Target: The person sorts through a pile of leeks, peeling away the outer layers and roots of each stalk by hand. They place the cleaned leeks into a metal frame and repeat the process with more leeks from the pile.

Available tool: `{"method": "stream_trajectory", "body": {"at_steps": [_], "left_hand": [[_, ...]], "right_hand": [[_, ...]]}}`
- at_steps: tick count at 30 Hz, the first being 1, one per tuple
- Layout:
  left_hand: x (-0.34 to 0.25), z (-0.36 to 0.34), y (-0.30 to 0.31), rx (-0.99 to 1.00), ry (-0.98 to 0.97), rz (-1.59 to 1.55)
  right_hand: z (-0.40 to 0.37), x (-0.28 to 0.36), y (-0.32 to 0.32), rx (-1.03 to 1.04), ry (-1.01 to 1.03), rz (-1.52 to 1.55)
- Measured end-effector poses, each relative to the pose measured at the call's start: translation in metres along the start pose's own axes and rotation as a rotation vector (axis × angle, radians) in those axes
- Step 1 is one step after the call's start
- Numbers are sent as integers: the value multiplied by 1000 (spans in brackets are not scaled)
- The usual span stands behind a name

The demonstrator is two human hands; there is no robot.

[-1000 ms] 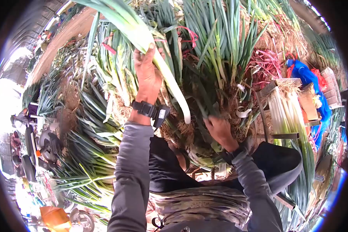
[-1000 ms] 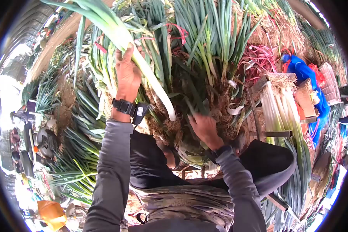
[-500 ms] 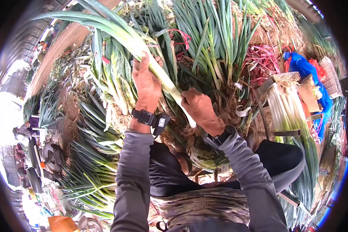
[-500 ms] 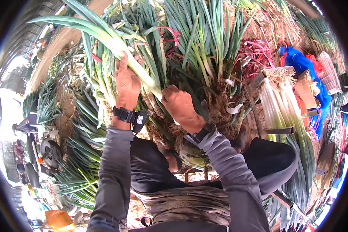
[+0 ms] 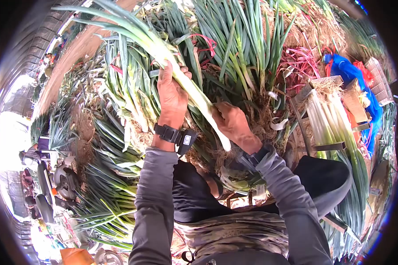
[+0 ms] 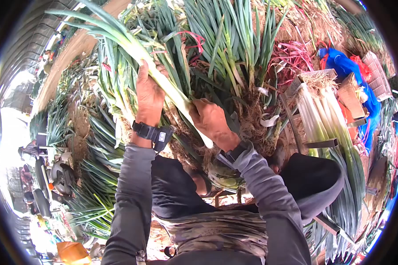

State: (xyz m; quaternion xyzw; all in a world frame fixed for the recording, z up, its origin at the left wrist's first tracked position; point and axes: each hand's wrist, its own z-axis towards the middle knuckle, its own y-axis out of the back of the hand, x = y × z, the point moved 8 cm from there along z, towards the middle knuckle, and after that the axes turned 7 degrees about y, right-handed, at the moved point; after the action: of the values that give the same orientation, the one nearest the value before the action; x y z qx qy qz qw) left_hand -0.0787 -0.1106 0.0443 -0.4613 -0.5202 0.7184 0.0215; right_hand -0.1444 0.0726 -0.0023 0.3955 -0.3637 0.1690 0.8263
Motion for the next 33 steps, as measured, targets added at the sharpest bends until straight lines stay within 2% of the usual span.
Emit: {"method": "stream_trajectory", "body": {"at_steps": [2, 5, 6, 9, 10, 13, 14, 17, 19, 21, 24, 28, 31, 33], "left_hand": [[4, -1, 1, 22, 22, -58], [12, -7, -1, -4, 111, -81], [11, -5, -2, 29, 118, -56], [11, -6, -5, 108, 146, -18], [11, -9, -11, 132, 157, -26], [7, -13, -24, 186, 169, -28], [5, -13, -26, 198, 175, -39], [-9, -10, -33, 234, 137, -46], [-29, -9, -35, 286, 105, -104], [-43, -12, -31, 237, 37, -29], [-31, -19, -22, 146, 18, 50], [-15, -38, -32, 163, 102, 79], [-16, -48, -53, 250, 142, 0], [-28, -52, -64, 284, 102, -52]], "right_hand": [[5, 10, 12, -106, 49, 101], [16, -5, 8, -2, -90, 152], [21, -7, 9, -19, -64, 146], [20, -29, 0, 91, -211, 316], [14, -40, -17, 214, -333, 620], [-1, -49, -22, 410, -487, 464], [-2, -54, -27, 541, -414, 249], [-28, -68, -28, 540, -226, -309], [-67, -89, -25, 616, -368, -321], [-115, -125, -37, 680, -435, -375], [-148, -114, -46, 619, -390, -321], [-170, -123, -58, 525, -438, -364], [-144, -108, -42, 278, -138, -387], [-97, -83, -12, 254, -154, -462]]}}
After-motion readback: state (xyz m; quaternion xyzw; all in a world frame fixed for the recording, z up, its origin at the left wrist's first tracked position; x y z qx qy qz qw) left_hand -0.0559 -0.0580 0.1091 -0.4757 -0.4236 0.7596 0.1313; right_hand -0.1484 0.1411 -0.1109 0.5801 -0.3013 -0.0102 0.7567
